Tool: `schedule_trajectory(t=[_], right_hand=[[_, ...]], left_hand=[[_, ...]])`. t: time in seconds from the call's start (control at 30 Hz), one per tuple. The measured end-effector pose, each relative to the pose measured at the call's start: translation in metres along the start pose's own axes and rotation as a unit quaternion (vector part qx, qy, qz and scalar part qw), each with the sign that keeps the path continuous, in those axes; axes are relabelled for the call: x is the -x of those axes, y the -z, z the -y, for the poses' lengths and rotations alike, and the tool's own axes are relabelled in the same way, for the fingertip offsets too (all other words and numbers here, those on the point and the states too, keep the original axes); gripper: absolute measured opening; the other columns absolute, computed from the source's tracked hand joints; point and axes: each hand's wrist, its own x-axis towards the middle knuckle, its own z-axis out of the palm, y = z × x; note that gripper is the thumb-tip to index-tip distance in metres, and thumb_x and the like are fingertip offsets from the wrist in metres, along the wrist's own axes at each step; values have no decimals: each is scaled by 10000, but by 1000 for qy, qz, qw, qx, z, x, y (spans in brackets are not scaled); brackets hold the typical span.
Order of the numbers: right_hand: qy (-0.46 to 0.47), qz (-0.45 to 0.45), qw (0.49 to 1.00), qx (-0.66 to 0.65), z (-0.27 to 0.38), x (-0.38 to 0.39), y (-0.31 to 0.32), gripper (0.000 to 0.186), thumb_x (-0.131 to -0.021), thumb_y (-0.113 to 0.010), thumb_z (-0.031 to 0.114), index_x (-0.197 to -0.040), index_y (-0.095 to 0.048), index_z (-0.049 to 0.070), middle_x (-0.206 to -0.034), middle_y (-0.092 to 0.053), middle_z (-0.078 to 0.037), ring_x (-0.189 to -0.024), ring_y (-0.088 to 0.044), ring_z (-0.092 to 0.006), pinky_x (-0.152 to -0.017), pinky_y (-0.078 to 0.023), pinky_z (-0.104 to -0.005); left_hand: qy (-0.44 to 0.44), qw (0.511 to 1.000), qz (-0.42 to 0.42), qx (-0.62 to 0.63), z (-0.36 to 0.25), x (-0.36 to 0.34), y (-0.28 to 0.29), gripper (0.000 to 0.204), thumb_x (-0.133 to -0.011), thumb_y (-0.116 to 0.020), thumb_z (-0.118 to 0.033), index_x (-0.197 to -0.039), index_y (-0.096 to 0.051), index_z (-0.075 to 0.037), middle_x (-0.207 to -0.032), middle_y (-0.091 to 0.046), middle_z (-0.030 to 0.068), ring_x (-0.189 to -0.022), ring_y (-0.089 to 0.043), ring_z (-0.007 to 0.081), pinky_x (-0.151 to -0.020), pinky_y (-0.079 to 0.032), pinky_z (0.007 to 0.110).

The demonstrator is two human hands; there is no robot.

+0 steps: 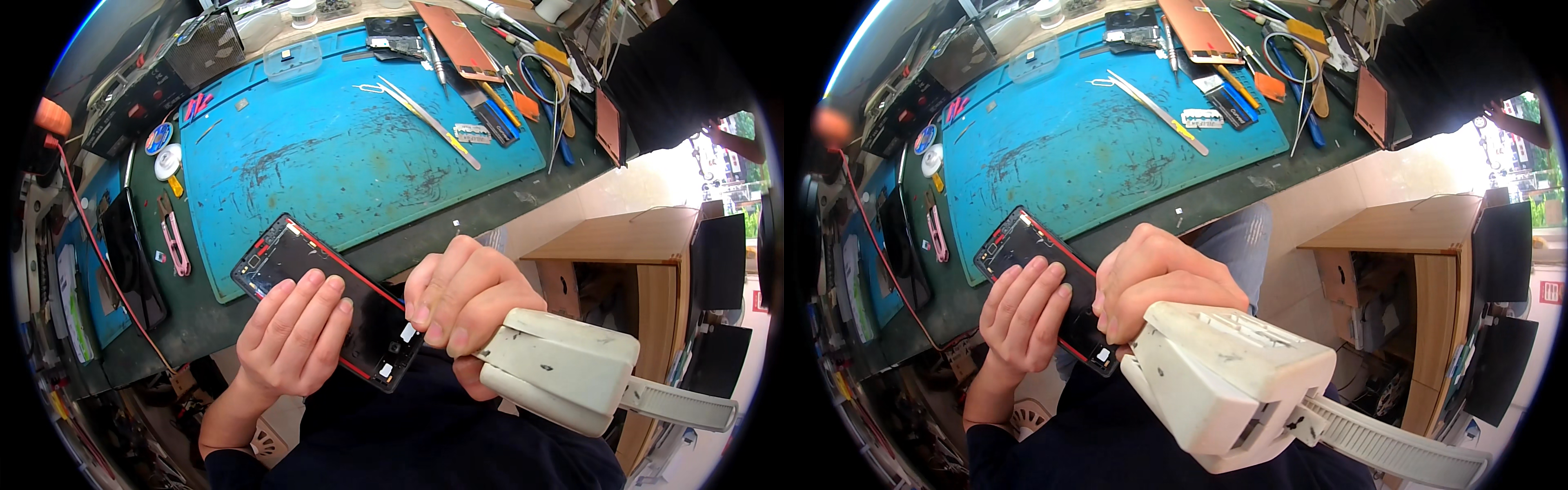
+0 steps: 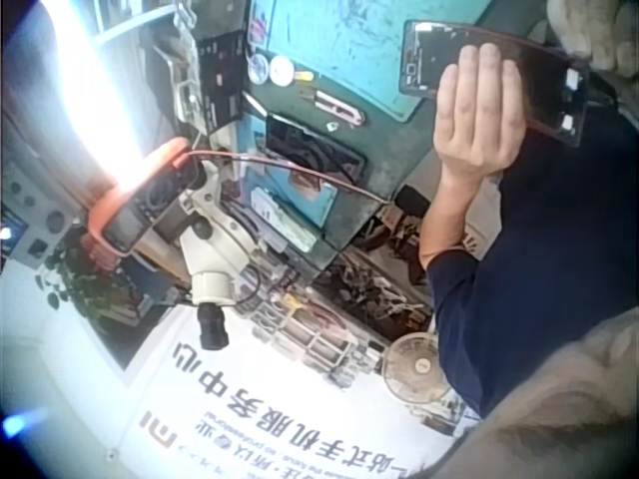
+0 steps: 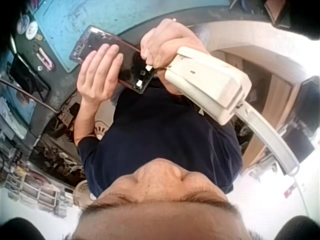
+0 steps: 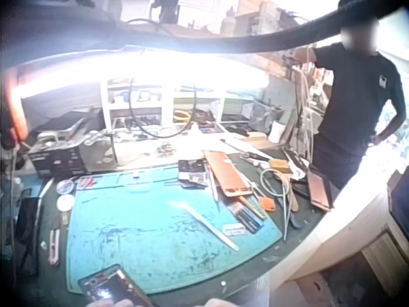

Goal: The person applies a thin bead of adhesive along the perimeter of a disassembled smartphone frame using a syringe. They then pick up a separate smartphone and use its camera to photograph the work area and the phone being repaired.

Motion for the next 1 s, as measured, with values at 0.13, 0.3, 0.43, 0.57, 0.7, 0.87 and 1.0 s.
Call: schedule_trajectory(t=[0.13,0.3,0.43,0.57,0.7,0.87,1.0], right_hand=[[7,8,1000,-10,-1,1,3,195,-971,-721,242,-981,-608,83,-981,-599,-69,-916,-558,-192,-744,-537,-333],[7,16,1000,-19,0,2,6,229,-967,-731,273,-989,-615,77,-990,-598,-71,-925,-556,-193,-749,-538,-332],[4,14,1000,-17,1,5,7,241,-966,-733,285,-995,-617,76,-994,-596,-70,-932,-554,-194,-753,-540,-335],[3,14,1000,-20,1,6,8,252,-963,-736,296,-1000,-618,76,-995,-595,-69,-935,-554,-195,-755,-541,-337],[4,9,1000,-22,2,8,8,258,-961,-738,300,-1002,-618,75,-998,-594,-69,-932,-556,-195,-755,-541,-337],[1,3,1000,-20,3,9,7,257,-963,-735,302,-1002,-620,75,-994,-595,-69,-926,-557,-192,-753,-537,-334],[-1,2,1000,-20,4,10,7,256,-962,-736,302,-1001,-621,77,-990,-596,-67,-923,-557,-190,-751,-536,-332]], left_hand=[[0,1000,0,-3,-1,0,-1,104,-922,-670,-71,-1025,-678,-64,-1090,-756,97,-1047,-731,247,-939,-563,380],[3,1000,1,-3,-1,0,0,100,-927,-666,-71,-1026,-678,-64,-1088,-756,95,-1042,-732,245,-937,-565,378],[3,1000,0,-8,-2,-1,-1,98,-931,-665,-73,-1028,-679,-66,-1086,-757,92,-1038,-733,242,-935,-566,377],[2,1000,-4,-12,-2,0,-1,94,-933,-667,-76,-1025,-681,-66,-1083,-757,90,-1035,-734,241,-933,-567,377],[2,1000,-7,-11,-2,0,-2,95,-932,-669,-75,-1025,-682,-64,-1081,-757,91,-1031,-734,243,-934,-565,375],[1,1000,-7,-13,-2,1,-2,104,-927,-670,-67,-1031,-682,-58,-1077,-756,97,-1026,-734,248,-930,-563,377],[3,1000,-7,-14,-3,1,-2,111,-925,-670,-64,-1035,-682,-55,-1076,-755,99,-1027,-734,251,-929,-562,377]])
